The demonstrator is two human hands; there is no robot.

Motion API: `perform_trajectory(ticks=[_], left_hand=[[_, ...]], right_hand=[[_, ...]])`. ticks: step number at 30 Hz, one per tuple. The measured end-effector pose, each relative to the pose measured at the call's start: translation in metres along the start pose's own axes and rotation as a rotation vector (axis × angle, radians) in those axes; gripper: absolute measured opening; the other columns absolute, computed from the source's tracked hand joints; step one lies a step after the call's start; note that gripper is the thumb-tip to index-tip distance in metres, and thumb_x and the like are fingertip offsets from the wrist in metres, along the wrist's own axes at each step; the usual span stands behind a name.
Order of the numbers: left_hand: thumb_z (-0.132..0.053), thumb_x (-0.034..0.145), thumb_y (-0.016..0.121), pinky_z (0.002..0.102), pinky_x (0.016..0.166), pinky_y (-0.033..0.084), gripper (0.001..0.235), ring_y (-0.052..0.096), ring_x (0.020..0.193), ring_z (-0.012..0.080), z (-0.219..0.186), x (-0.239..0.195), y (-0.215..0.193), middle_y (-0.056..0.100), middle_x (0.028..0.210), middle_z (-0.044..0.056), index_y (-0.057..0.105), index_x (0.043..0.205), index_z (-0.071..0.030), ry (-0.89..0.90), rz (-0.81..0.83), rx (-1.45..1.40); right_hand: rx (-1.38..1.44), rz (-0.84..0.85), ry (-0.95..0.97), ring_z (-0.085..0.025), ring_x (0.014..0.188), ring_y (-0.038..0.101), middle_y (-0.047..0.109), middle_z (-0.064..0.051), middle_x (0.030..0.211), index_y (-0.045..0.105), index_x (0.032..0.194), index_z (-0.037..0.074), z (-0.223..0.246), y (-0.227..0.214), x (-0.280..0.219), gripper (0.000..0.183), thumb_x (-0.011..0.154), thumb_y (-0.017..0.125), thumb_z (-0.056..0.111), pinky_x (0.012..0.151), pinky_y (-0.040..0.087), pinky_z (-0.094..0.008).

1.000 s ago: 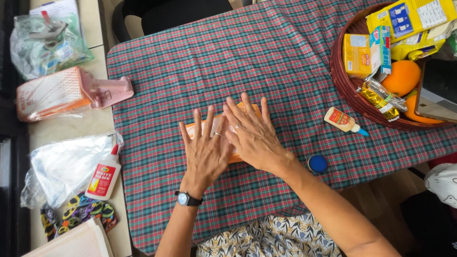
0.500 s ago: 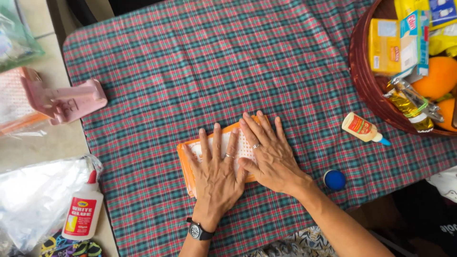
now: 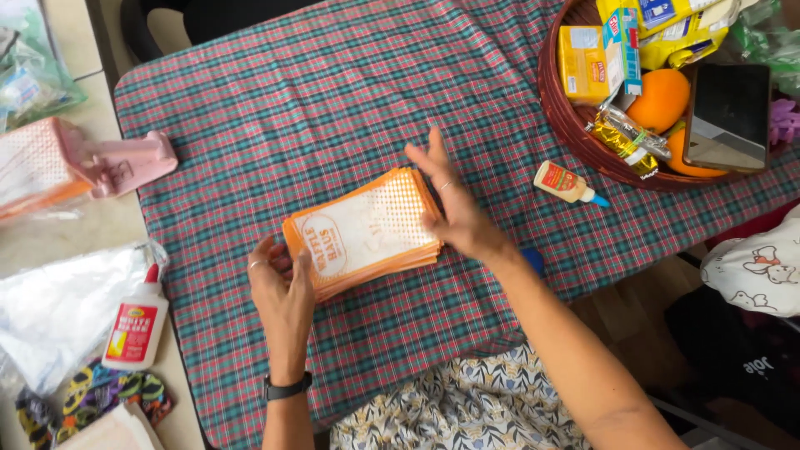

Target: The person opens stacks of orange-and-white printed paper packs, applies glue from a small bottle to the inner edges, and folds them closed. The person repeats this process for several packs, stacking the finished ones on the table.

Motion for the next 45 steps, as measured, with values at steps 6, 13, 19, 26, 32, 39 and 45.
perform_trajectory(ticks=[6,13,19,26,32,39,45], left_hand=[[-0.035,0.093,0.069,0.047,0.069,0.061,0.071,0.074,0.089,0.0389,0.012,0.004,0.007,0.062,0.11,0.028,0.046,0.144,0.009,-0.167,0.116,0.182],[-0.029,0.096,0.06,0.06,0.085,0.057,0.065,0.064,0.111,0.0576,-0.064,-0.015,0.036,0.054,0.122,0.045,0.05,0.131,0.026,-0.167,0.274,0.115],[-0.028,0.095,0.062,0.059,0.094,0.053,0.07,0.056,0.122,0.0593,-0.058,-0.01,0.064,0.052,0.127,0.045,0.042,0.142,0.02,-0.091,0.24,0.156],[-0.013,0.092,0.052,0.065,0.115,0.033,0.06,0.044,0.14,0.0469,-0.129,-0.073,0.119,0.05,0.145,0.03,0.048,0.15,0.001,0.951,0.046,0.836],[-0.037,0.106,0.045,0.063,0.113,0.036,0.055,0.049,0.135,0.0436,-0.118,-0.081,0.139,0.055,0.136,0.029,0.05,0.148,-0.003,0.973,0.208,0.995],[-0.043,0.107,0.043,0.06,0.106,0.044,0.06,0.054,0.133,0.0422,-0.1,-0.075,0.144,0.054,0.14,0.029,0.045,0.151,-0.002,0.925,0.211,1.122],[-0.044,0.105,0.048,0.057,0.111,0.045,0.07,0.049,0.14,0.0409,-0.106,-0.075,0.131,0.047,0.15,0.027,0.031,0.157,-0.002,0.941,0.129,1.129]], right_hand=[[-0.186,-0.264,0.251,-0.03,0.129,0.061,0.061,-0.009,0.136,0.061,0.143,0.012,-0.023,-0.032,-0.045,0.043,0.106,0.056,0.034,0.103,0.054,-0.045],[-0.369,-0.318,0.463,-0.038,0.128,0.06,0.064,-0.022,0.132,0.054,0.149,0.001,-0.018,-0.021,-0.053,0.06,0.108,0.046,0.045,0.108,0.046,-0.049],[-0.466,-0.371,0.394,-0.042,0.129,0.055,0.061,-0.022,0.133,0.051,0.152,0.002,-0.051,-0.064,-0.05,0.059,0.107,0.054,0.041,0.11,0.044,-0.05],[-0.634,-0.293,0.21,-0.044,0.129,0.053,0.06,-0.023,0.138,0.053,0.152,0.002,-0.04,-0.052,-0.057,0.05,0.111,0.053,0.031,0.101,0.052,-0.049],[-0.462,-0.39,0.474,-0.038,0.136,0.05,0.056,-0.023,0.143,0.05,0.155,0.009,-0.028,-0.048,-0.07,0.055,0.111,0.049,0.042,0.106,0.05,-0.046],[-0.184,-0.369,0.269,-0.047,0.136,0.049,0.046,-0.035,0.145,0.043,0.153,-0.005,-0.025,-0.038,-0.066,0.051,0.111,0.05,0.023,0.109,0.046,-0.051],[-0.676,-0.367,0.139,-0.04,0.132,0.052,0.057,-0.024,0.14,0.06,0.142,-0.004,0.015,-0.059,-0.088,0.05,0.097,0.073,0.014,0.107,0.048,-0.048]])
Point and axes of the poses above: each hand's wrist, its own x-axis towards the middle knuckle, its own y-axis out of the palm, z = x × y, the point moved 10 cm from there along x, towards the middle knuckle
